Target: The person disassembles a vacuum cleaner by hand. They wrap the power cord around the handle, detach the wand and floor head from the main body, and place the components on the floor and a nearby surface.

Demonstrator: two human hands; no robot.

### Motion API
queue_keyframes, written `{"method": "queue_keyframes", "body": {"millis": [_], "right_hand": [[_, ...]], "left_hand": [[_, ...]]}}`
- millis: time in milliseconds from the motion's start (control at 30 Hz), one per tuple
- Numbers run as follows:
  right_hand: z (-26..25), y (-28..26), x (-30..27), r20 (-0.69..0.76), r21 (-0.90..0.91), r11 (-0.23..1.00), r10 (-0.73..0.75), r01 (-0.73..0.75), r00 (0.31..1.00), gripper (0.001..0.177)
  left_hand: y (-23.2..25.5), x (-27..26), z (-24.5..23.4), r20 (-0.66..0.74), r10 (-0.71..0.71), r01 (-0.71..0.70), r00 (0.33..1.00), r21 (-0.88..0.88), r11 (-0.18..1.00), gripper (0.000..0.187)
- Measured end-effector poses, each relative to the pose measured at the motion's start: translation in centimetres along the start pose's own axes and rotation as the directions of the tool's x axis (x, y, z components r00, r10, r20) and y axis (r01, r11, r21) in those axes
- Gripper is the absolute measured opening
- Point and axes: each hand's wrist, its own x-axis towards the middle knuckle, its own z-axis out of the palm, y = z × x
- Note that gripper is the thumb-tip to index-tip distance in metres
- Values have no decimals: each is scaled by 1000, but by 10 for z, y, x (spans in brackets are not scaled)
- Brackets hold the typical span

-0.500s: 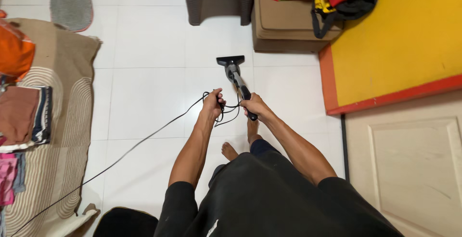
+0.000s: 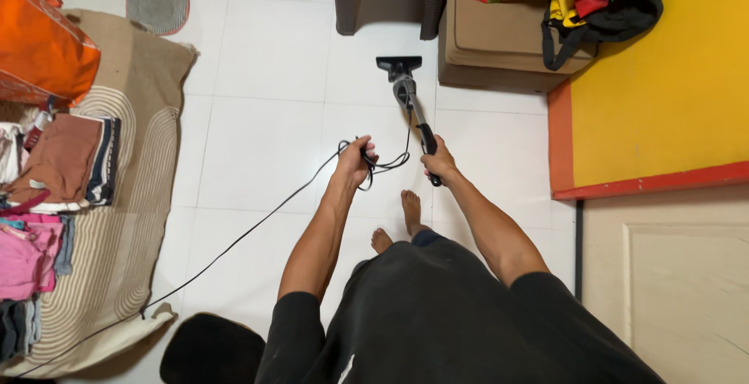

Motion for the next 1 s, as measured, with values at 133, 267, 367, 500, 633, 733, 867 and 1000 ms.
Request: {"method": "queue_keyframes", "body": {"millis": [133, 267, 367, 500, 633, 733, 867, 1000], "right_hand": [[-19, -18, 17, -67, -21, 992, -122, 121, 990, 72], [-31, -48, 4, -31, 219, 973, -61, 66, 998, 68], [-29, -63, 1, -22, 240, 969, -56, 59, 998, 66], [-34, -68, 28, 4, 231, 973, -9, 8, 1000, 70], [-40, -54, 71, -28, 160, 986, -36, 40, 999, 74], [-46, -48, 85, -93, -25, 998, 58, -60, 994, 86], [-41, -80, 84, 10, -68, 997, 22, -21, 1000, 91], [-33, -101, 71, 151, -10, 998, -57, 60, 987, 91]], "left_hand": [[0, 14, -6, 2, 17, -17, 1000, 92, 996, 7], [5, 19, 19, -2, 1, -1, 1000, 101, 995, 9], [5, 21, 43, 1, -48, 47, 999, 116, 992, 8], [4, 42, 63, 16, -66, 63, 998, 134, 989, 9], [3, 62, 74, 23, -9, 7, 1000, 80, 997, 10], [6, 70, 72, 13, 60, -61, 998, 101, 993, 16], [22, 100, 68, 16, 80, -80, 997, 63, 995, 22], [29, 116, 74, -38, 65, -63, 997, 74, 995, 21]]}}
